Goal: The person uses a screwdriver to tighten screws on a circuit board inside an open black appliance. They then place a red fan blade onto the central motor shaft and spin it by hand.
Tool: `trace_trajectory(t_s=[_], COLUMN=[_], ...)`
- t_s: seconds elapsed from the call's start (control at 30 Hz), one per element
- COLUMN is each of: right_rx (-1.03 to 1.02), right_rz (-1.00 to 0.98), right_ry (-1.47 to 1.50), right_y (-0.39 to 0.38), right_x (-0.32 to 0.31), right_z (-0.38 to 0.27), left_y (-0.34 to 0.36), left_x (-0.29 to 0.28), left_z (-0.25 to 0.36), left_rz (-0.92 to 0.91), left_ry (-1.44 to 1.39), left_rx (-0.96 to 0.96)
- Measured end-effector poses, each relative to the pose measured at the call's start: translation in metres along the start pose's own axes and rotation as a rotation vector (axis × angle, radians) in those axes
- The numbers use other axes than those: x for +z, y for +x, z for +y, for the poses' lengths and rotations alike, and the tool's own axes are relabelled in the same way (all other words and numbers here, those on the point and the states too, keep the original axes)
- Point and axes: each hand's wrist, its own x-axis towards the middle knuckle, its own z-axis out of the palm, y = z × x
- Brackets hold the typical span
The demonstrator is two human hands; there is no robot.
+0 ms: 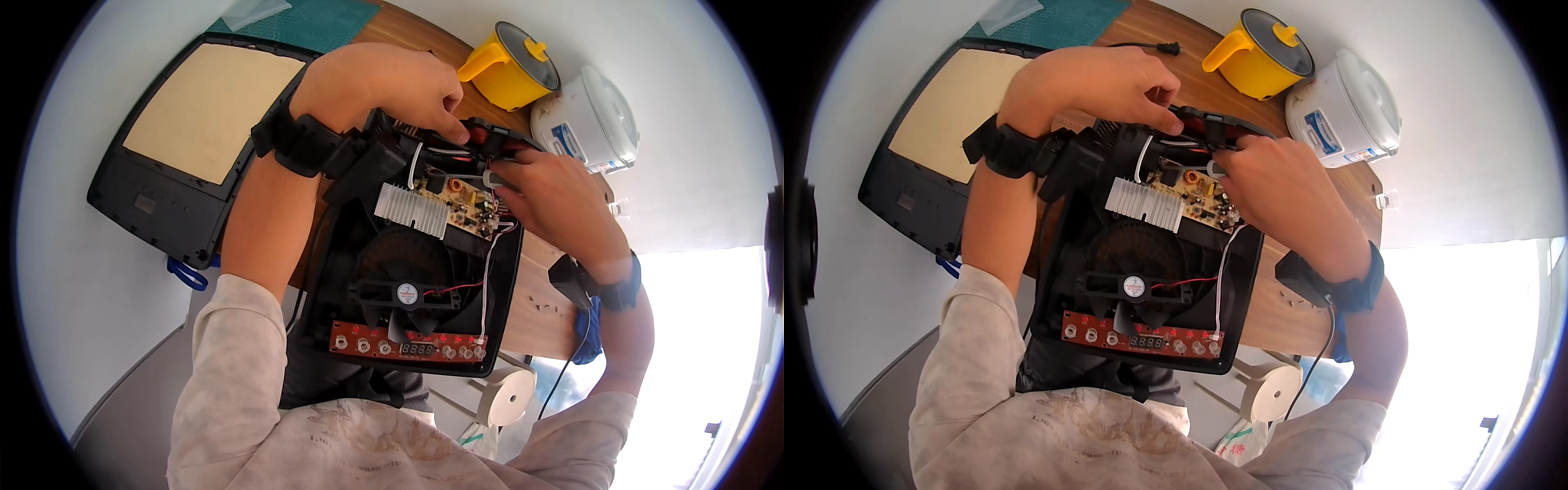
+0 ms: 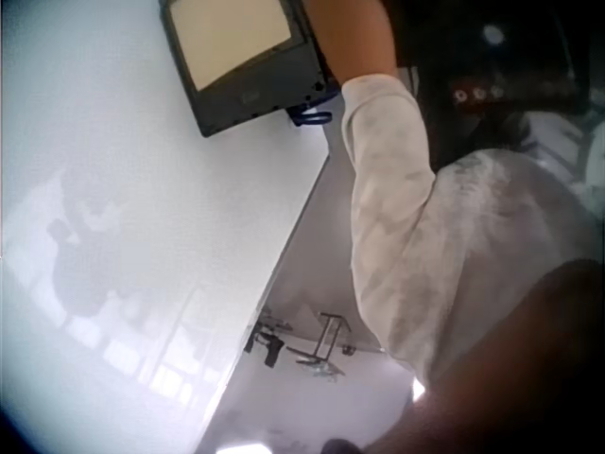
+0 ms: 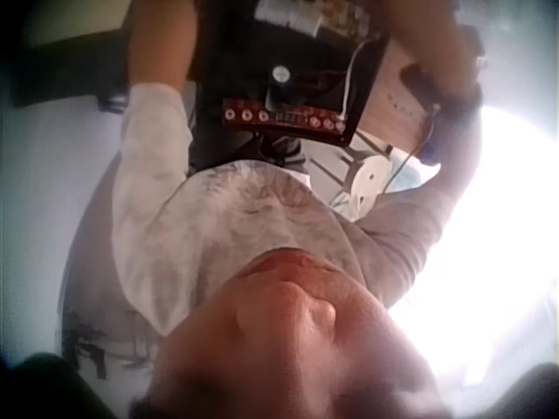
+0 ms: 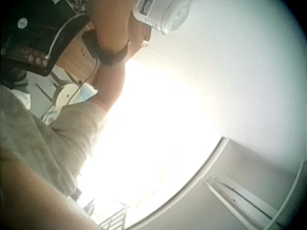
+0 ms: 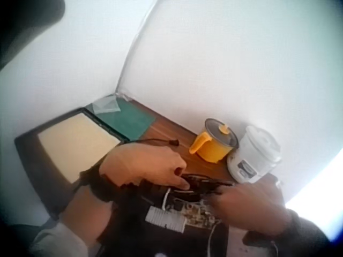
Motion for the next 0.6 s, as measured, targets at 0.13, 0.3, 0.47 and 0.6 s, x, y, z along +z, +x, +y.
trace_trajectory(t_s=[0.13, 0.3, 0.47, 0.6], right_rx=[-0.006, 0.118, 0.174, 0.135], right_rz=[-0.013, -0.079, -0.083, -0.188], right_ry=[0.0, 0.002, 0.033, -0.027], right_y=[0.002, -0.002, 0.003, 0.003], right_x=[0.003, 0.008, 0.002, 0.008], right_z=[-0.003, -0.031, -0.048, -0.042], left_y=[0.0, 0.004, 0.003, 0.004], left_x=[-0.001, 0.001, 0.0, 0.001], left_z=[0.001, -0.004, -0.003, -0.006], left_rz=[0.012, -0.013, -0.019, -0.026], left_ry=[-0.001, -0.033, -0.022, -0.055], left_rx=[0.014, 0.024, 0.007, 0.021])
